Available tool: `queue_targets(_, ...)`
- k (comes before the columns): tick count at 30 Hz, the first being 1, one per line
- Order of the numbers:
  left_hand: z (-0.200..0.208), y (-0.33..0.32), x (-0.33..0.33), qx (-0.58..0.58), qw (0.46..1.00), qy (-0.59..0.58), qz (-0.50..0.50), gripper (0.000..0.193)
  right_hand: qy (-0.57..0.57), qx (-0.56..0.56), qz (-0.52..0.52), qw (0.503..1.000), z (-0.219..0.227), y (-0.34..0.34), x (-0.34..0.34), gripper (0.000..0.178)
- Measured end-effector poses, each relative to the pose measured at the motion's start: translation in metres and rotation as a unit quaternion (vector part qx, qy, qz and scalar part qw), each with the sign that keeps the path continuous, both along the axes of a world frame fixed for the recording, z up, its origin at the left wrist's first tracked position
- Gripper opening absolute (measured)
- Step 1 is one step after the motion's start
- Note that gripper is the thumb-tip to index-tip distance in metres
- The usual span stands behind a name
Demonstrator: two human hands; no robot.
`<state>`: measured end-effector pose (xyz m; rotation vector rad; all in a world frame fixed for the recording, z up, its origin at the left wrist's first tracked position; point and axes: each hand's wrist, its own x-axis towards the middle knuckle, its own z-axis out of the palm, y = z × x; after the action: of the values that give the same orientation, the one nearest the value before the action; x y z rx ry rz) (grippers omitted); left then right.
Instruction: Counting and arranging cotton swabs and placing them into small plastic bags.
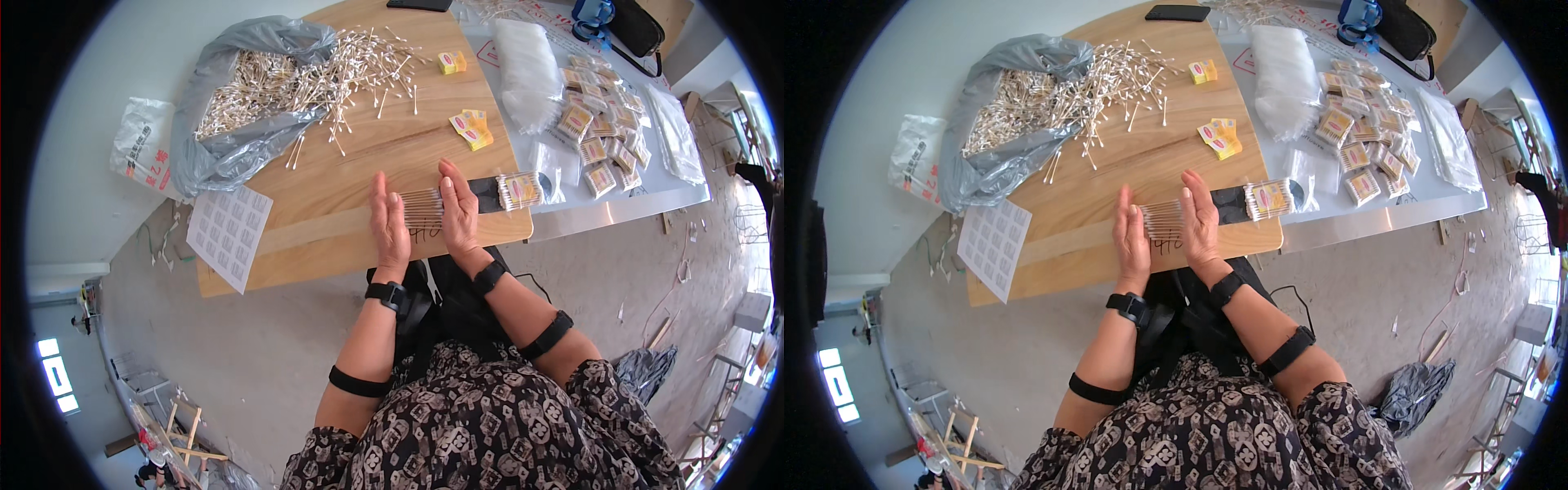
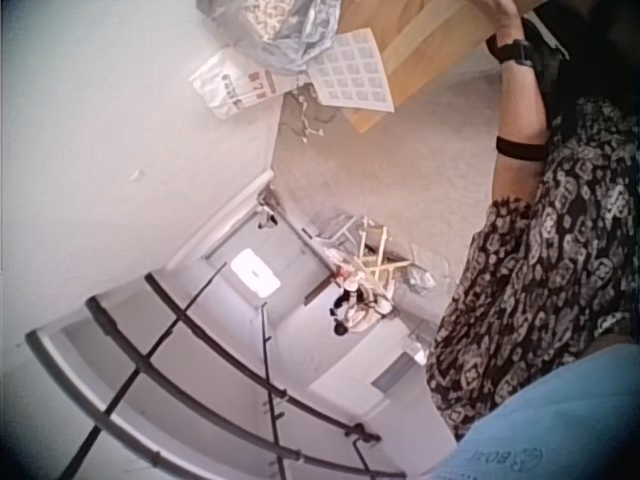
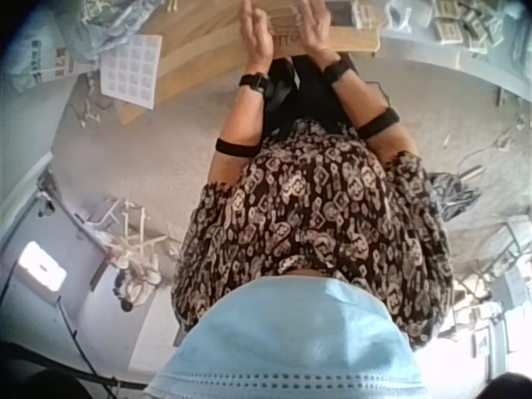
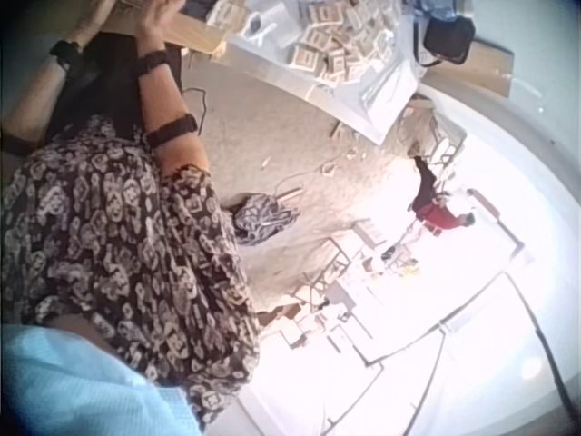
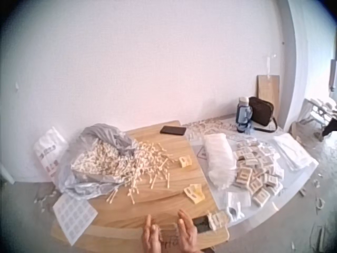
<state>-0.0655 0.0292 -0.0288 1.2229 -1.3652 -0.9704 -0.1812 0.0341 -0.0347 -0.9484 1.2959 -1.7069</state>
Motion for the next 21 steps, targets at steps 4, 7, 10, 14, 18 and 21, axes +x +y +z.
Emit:
queue_targets(4,-0.002,-0.002,-0.001,0.059,0.987,0.149,-0.013,0.057,0.036,0.014,0.008,0.999,0.006,-0.010,0.002,0.038)
queue_targets(7,0.001,-0.003,0.002,0.072,0.973,0.217,-0.027,0.055,-0.003,0.024,0.065,0.998,0.003,-0.016,-0.011,0.035)
queue_targets(10,0.009,0.006,0.009,-0.018,0.992,-0.116,-0.037,0.059,0.199,0.021,0.175,0.964,0.016,-0.007,-0.037,0.037)
queue_targets(14,0.016,0.020,0.009,-0.085,0.863,-0.486,-0.109,0.065,0.506,-0.097,0.186,0.837,0.016,0.006,-0.055,0.044)
queue_targets(18,0.017,0.024,0.010,-0.079,0.836,-0.531,-0.115,0.067,0.581,-0.124,0.227,0.772,0.018,0.006,-0.059,0.047)
queue_targets(21,0.018,0.023,0.009,-0.080,0.830,-0.539,-0.119,0.068,0.588,-0.132,0.216,0.768,0.017,0.008,-0.058,0.046)
